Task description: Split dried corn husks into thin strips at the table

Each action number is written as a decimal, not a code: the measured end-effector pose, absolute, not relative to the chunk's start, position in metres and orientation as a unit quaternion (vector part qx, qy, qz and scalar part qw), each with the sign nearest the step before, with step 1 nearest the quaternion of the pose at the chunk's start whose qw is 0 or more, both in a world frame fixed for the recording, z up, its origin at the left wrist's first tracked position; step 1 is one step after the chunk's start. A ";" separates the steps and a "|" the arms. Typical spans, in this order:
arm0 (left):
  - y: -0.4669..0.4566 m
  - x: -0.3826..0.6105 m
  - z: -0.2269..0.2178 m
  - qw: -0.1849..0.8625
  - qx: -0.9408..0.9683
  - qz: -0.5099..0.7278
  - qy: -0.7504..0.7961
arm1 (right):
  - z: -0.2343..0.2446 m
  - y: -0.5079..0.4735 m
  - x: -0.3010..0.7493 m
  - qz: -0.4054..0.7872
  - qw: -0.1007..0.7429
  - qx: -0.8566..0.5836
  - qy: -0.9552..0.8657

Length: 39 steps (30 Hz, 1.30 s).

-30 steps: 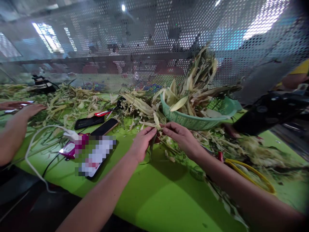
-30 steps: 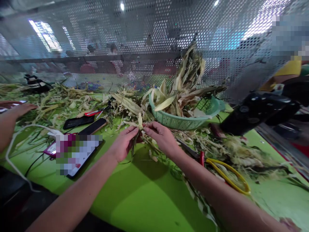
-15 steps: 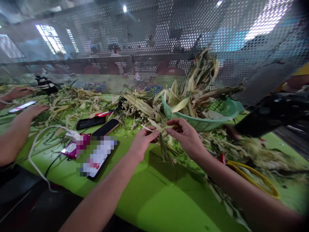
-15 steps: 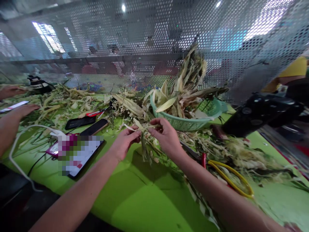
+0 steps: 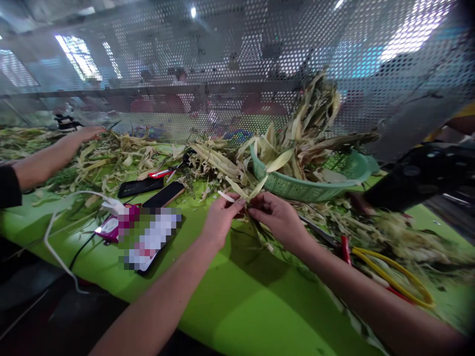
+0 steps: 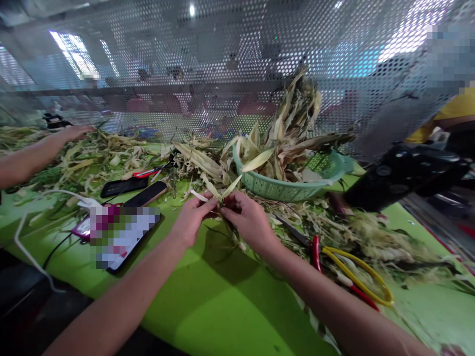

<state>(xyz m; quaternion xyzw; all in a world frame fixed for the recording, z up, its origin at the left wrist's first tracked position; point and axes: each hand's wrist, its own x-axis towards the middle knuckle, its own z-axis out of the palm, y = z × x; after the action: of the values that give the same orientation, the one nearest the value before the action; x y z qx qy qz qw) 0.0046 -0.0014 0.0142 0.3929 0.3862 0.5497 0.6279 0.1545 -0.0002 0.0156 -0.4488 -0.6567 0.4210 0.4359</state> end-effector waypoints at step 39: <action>0.003 -0.004 0.015 0.697 0.333 0.532 0.347 | 0.015 -0.015 0.156 0.164 0.426 -0.436 -0.776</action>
<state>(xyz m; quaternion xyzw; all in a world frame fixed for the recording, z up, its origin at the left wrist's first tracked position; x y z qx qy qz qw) -0.0039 0.0030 0.0150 0.3330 0.3474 0.5323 0.6965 0.1559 -0.0148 0.0154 -0.4356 -0.7757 0.1644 0.4260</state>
